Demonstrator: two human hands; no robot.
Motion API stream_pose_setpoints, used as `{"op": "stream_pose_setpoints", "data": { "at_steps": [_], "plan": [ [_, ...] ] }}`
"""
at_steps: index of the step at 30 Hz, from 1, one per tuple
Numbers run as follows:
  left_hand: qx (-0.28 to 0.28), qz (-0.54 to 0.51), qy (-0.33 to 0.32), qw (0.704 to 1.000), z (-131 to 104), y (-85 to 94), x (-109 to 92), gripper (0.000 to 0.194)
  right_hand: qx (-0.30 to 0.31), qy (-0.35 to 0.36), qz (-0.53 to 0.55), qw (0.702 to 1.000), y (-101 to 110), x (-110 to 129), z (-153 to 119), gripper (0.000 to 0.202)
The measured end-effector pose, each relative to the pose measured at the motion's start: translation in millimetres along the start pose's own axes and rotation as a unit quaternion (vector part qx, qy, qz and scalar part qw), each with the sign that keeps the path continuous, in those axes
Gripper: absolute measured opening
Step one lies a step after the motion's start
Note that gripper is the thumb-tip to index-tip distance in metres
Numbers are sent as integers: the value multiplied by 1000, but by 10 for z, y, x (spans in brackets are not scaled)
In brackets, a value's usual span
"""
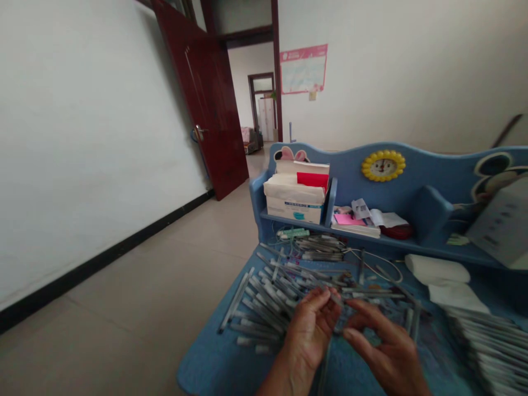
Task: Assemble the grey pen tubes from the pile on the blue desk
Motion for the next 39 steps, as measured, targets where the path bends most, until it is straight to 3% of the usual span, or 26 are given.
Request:
{"op": "stream_pose_setpoints", "data": {
  "at_steps": [6,12,14,17,19,20,23,25,27,30,32,34,37,39],
  "plan": [
    [35,18,31,999,-69,-35,56,11,-2,131,-158,979,-4,166,87,14],
    [73,11,37,997,-87,-120,55,10,30,152,-226,962,41,171,119,18],
    [81,56,53,994,-76,-116,56,12,39,154,-247,956,84,179,138,19],
    [87,229,50,968,-78,-55,23,20,67,147,-285,945,168,204,206,25],
    [79,385,-45,919,-91,-18,-95,29,62,125,-301,943,233,233,283,24],
    [76,456,-122,878,-106,-23,-182,31,60,111,-300,946,254,251,328,23],
    [125,592,-353,714,-171,-149,-404,36,87,71,-264,958,224,314,479,21],
    [194,621,-427,628,-173,-262,-473,40,141,39,-240,960,137,342,590,20],
    [252,636,-430,589,-123,-360,-513,30,195,17,-215,957,41,359,705,20],
    [286,653,-392,582,-19,-443,-588,22,196,-10,-165,967,-34,308,894,20],
    [257,655,-384,597,50,-430,-677,21,156,-37,-147,976,-50,162,1014,29],
    [202,638,-388,634,122,-358,-784,20,139,-49,-183,972,-97,-64,1110,34],
    [135,585,-387,700,233,-195,-901,23,209,-32,-359,909,-279,-479,1204,27],
    [111,560,-383,726,295,-100,-937,26,221,-33,-396,890,-404,-716,1269,26]
  ]
}}
Point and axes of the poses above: each hand's wrist, its own z-axis towards the middle knuckle, its own y-axis out of the back of the hand, x = y × z, the point moved 4 cm from there along z, towards the middle knuckle, and after that the axes turned 1 degree about -z, right-handed, at the moved point
